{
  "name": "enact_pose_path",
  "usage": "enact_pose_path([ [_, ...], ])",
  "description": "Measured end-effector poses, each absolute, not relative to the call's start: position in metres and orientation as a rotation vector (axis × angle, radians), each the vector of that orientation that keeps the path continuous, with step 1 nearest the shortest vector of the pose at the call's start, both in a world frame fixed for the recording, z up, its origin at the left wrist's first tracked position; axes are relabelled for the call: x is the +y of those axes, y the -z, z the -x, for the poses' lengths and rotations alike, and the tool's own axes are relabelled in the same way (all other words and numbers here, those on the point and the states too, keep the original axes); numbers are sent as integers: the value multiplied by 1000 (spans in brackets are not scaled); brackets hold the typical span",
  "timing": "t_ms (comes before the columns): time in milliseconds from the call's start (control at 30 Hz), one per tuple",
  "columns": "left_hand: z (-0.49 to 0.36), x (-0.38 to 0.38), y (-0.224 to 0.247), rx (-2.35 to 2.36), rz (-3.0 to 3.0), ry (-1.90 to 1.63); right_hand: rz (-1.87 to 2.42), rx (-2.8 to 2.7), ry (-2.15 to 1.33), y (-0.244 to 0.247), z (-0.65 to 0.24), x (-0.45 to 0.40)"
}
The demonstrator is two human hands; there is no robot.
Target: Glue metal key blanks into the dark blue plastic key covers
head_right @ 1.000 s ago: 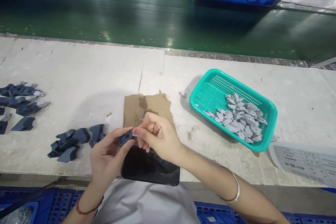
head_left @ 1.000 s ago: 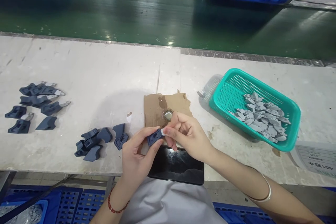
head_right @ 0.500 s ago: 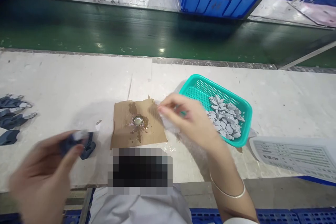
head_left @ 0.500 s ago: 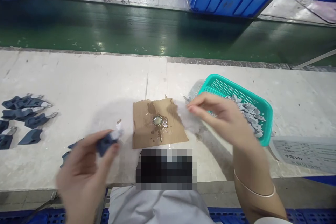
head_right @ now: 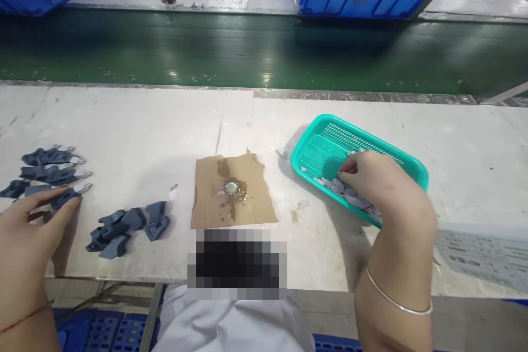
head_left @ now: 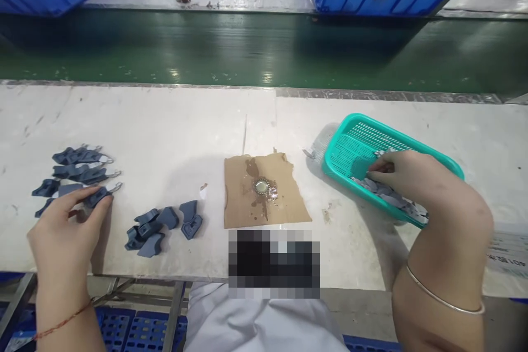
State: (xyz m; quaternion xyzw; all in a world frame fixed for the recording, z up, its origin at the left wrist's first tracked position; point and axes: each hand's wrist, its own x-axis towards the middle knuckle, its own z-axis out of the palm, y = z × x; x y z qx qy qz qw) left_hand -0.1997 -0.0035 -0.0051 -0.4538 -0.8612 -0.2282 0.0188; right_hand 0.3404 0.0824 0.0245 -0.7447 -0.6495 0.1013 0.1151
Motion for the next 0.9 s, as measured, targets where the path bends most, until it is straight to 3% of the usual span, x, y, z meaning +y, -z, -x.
enact_pose_path([
  [300,151,-30,-12,-2540,2059,950,2252,-1640,-557,-42,-327,94],
  [433,146,-42,-9,-2615,2274,746,1756,-1525,-486,-46,-297,86],
  [633,134,-39,-1,-2562,2119,535,1327,-1563,-790,-36,-248,69],
  [767,122,-34,-2,-2522,2039,572,1255,-1719,-1026,-25,-231,67],
  [900,126,-35,0,-2526,1959,725,1244,-1949,-1047,-17,-222,70],
])
